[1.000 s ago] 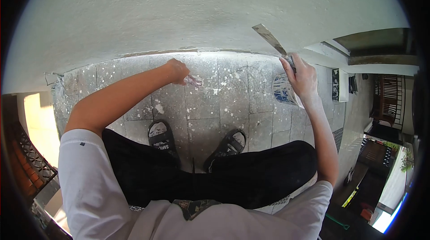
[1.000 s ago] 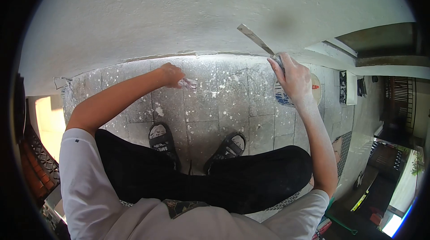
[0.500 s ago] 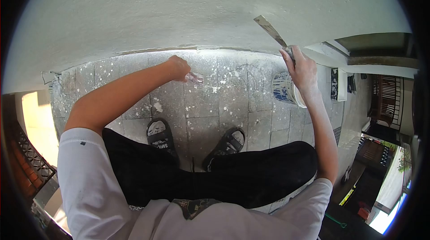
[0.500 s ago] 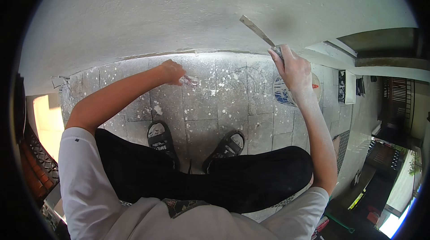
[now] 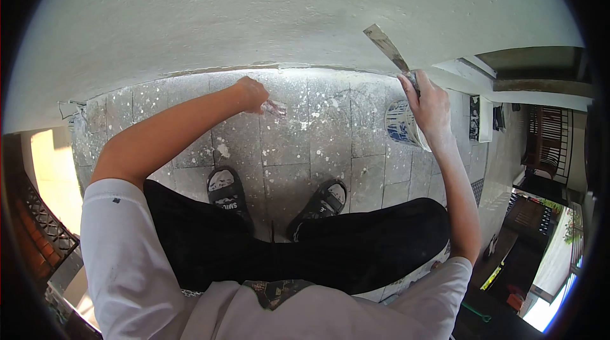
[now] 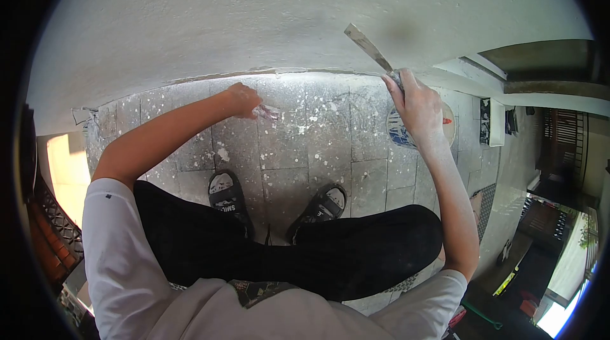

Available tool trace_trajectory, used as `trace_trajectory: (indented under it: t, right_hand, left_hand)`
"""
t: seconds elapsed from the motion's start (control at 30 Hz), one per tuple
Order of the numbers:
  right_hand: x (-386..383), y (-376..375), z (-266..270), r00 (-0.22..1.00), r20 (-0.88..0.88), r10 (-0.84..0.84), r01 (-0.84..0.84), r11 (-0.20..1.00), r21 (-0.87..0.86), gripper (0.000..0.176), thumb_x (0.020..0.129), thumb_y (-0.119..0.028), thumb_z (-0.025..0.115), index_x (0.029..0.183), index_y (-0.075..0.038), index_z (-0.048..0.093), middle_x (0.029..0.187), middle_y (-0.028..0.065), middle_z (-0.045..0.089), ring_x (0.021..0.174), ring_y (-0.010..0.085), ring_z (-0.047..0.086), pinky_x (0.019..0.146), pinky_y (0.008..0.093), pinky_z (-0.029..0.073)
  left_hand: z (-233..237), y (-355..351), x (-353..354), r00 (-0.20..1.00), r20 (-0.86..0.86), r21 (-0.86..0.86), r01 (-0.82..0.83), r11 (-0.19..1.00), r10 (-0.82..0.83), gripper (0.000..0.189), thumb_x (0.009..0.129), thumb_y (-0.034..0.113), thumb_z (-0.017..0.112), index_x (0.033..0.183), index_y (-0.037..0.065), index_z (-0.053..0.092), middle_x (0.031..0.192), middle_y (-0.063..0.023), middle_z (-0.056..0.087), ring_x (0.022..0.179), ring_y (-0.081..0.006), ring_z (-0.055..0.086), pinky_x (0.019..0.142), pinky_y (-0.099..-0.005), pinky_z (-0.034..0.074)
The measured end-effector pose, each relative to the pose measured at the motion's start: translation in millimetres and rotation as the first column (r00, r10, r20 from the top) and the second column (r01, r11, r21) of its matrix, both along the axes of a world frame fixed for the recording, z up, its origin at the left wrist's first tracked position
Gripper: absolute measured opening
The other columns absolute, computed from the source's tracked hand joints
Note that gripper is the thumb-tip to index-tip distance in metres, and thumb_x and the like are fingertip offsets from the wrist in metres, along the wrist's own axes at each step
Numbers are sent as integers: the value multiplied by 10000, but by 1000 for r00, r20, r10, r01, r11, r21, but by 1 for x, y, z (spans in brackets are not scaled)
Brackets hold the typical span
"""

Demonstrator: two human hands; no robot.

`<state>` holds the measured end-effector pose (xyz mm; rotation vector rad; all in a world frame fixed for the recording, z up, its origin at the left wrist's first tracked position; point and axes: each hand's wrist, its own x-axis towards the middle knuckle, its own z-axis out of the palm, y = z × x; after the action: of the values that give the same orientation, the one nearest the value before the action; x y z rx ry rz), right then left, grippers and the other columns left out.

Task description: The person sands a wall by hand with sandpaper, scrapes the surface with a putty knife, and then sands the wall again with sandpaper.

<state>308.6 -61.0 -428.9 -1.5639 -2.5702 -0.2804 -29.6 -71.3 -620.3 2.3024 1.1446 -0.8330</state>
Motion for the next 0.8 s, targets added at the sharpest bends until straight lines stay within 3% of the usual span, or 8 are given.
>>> trace_trajectory:
  t: [0.1,0.3,0.5,0.8]
  right_hand:
    - [-13,25,4,997,78,-3,1,1000,16,348,948,-384,551,896,-40,547,603,135,604,545,297,636,486,381,484]
    - [-9,-2,4,998,-55,-9,8,1000,-13,367,955,-400,532,894,-39,552,564,150,580,529,312,626,478,396,477]
    - [-1,-5,4,994,-35,-107,104,992,-77,375,951,-405,539,913,-32,551,543,166,563,531,331,620,476,410,468]
    - [-5,-1,-15,981,-175,-89,75,994,-81,389,946,-413,542,929,-24,547,567,193,570,556,390,607,505,460,460]
  left_hand:
    - [-1,-3,-4,999,-42,-26,26,999,-27,433,826,452,648,1069,95,666,1072,-115,675,1037,-284,638,865,-411,504]
    - [-4,-4,1,999,-34,-43,36,998,-37,428,828,451,635,1076,102,651,1065,-119,670,1032,-288,637,867,-416,501]
    - [4,-5,4,1000,1,3,11,1000,-11,434,824,454,662,1061,92,693,1075,-104,686,1027,-269,649,845,-401,517]
    - [7,-5,-3,1000,-11,-17,23,1000,-23,442,830,466,640,1069,95,654,1058,-119,670,1024,-293,639,847,-418,506]
